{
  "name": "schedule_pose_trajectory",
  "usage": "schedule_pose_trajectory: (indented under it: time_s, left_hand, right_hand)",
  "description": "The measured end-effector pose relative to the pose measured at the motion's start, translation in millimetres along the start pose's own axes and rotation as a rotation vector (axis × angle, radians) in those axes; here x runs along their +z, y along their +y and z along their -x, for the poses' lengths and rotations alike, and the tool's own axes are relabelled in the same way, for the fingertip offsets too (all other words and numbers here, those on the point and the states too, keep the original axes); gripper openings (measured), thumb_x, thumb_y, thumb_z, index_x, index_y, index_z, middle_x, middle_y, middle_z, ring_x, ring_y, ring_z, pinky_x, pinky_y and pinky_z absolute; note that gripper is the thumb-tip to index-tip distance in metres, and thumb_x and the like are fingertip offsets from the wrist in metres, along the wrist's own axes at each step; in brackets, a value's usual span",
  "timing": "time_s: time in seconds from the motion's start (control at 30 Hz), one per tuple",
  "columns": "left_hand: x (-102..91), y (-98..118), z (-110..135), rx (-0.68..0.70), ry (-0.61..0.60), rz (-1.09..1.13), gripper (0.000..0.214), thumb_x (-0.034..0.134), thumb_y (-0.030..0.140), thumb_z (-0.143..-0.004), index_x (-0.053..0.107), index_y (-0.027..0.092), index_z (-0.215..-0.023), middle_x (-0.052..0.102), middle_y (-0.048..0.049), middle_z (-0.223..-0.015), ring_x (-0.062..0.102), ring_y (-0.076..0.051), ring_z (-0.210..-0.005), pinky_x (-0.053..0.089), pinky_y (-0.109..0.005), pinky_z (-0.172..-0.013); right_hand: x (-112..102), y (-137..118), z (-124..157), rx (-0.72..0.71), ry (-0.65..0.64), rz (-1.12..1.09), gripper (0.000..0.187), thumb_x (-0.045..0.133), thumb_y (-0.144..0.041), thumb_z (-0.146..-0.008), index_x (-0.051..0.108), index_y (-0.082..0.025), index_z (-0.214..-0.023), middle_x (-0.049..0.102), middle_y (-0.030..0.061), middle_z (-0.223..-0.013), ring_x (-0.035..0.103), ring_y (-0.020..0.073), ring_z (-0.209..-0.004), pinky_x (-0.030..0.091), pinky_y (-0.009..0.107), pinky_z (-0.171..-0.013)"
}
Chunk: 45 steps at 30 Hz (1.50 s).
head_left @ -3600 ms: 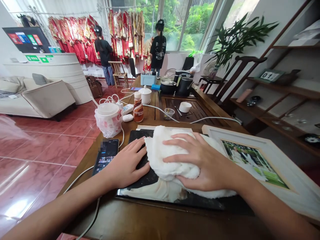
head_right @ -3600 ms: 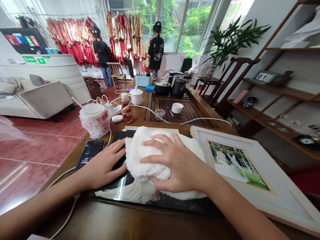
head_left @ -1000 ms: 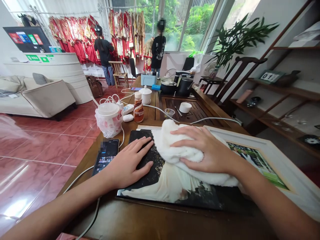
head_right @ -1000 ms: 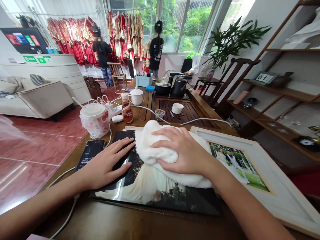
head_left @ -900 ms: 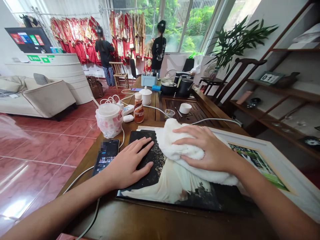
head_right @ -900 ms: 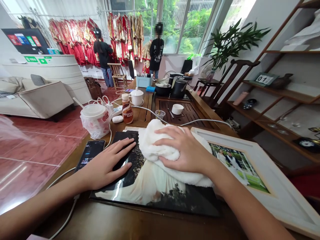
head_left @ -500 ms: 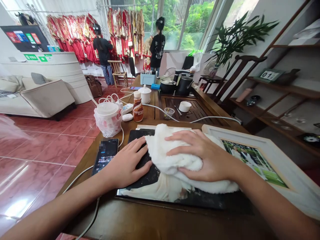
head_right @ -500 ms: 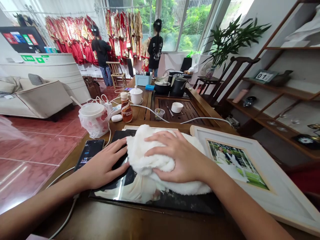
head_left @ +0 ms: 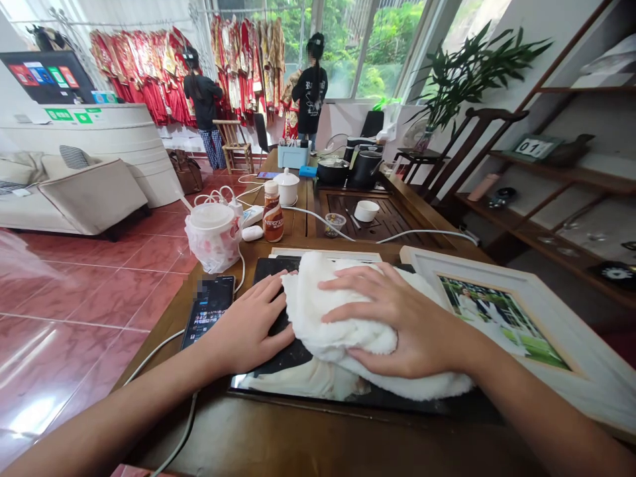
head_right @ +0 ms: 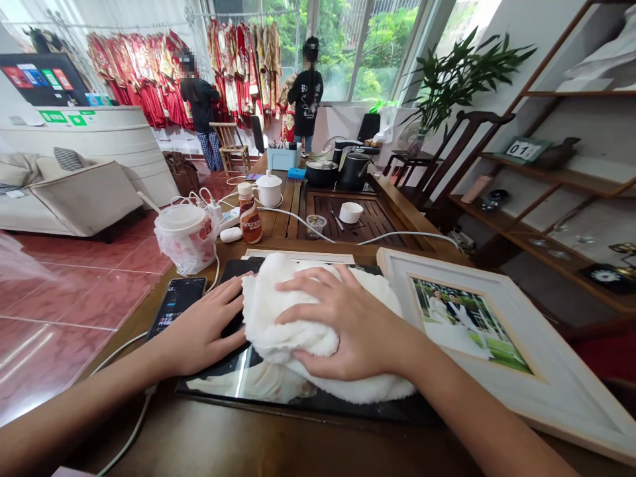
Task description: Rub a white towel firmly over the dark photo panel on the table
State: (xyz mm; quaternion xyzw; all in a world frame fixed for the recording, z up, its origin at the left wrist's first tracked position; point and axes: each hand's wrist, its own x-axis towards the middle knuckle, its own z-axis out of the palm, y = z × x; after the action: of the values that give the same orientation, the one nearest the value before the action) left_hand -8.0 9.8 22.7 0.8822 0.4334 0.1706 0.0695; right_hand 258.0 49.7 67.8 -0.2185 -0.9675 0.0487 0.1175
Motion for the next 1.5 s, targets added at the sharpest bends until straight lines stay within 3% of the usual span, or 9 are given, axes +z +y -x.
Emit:
schedule_pose_trajectory:
  time_s: [0.27,0.57,0.87,1.17,1.5]
  left_hand:
    - [0.9,0.0,5.1,-0.048,-0.004,-0.012,0.058,0.046,0.040,-0.100,0.029,0.023,-0.152,0.029,-0.0069,-0.159,0.026,-0.027,-0.146,0.027,-0.047,-0.119]
    - [-0.6,0.1,0.7,0.007,0.000,0.009,0.045,0.051,0.033,-0.097,0.047,0.022,-0.140,0.041,-0.0103,-0.150,0.034,-0.028,-0.142,0.031,-0.046,-0.117]
    - [1.4,-0.5,4.6,-0.033,0.021,-0.002,0.057,0.047,0.039,-0.099,0.032,0.022,-0.151,0.031,-0.0083,-0.158,0.029,-0.028,-0.145,0.029,-0.048,-0.118]
    - [0.4,-1.0,0.0,0.009,0.007,0.010,0.048,0.051,0.033,-0.096,0.044,0.022,-0.143,0.036,-0.0102,-0.154,0.031,-0.029,-0.144,0.031,-0.046,-0.117]
    - [2.7,-1.1,4.0,-0.036,0.017,-0.002,0.059,0.046,0.040,-0.099,0.028,0.024,-0.153,0.031,-0.0076,-0.158,0.028,-0.028,-0.145,0.028,-0.047,-0.118]
  right_hand:
    - [-2.0,30.1,3.0,0.119,0.082,0.086,0.033,0.063,-0.044,-0.082,0.068,-0.032,-0.112,0.055,0.0065,-0.139,0.045,0.0365,-0.127,0.036,0.054,-0.093]
    - [1.5,-4.7,-1.0,0.000,0.012,0.008,0.040,0.068,-0.044,-0.077,0.065,-0.038,-0.117,0.051,0.0010,-0.143,0.044,0.0321,-0.128,0.027,0.056,-0.103]
    - [0.3,28.8,1.9,0.094,0.104,0.091,0.034,0.064,-0.044,-0.080,0.067,-0.035,-0.113,0.056,0.0034,-0.138,0.048,0.0337,-0.125,0.037,0.052,-0.093]
    - [-1.1,-5.9,-0.7,0.020,-0.010,0.029,0.041,0.066,-0.047,-0.078,0.062,-0.040,-0.119,0.050,-0.0008,-0.145,0.044,0.0330,-0.129,0.029,0.057,-0.101]
    - [-1.0,36.1,4.3,0.134,0.105,0.143,0.035,0.062,-0.047,-0.082,0.066,-0.035,-0.113,0.056,0.0042,-0.138,0.048,0.0357,-0.125,0.038,0.056,-0.093]
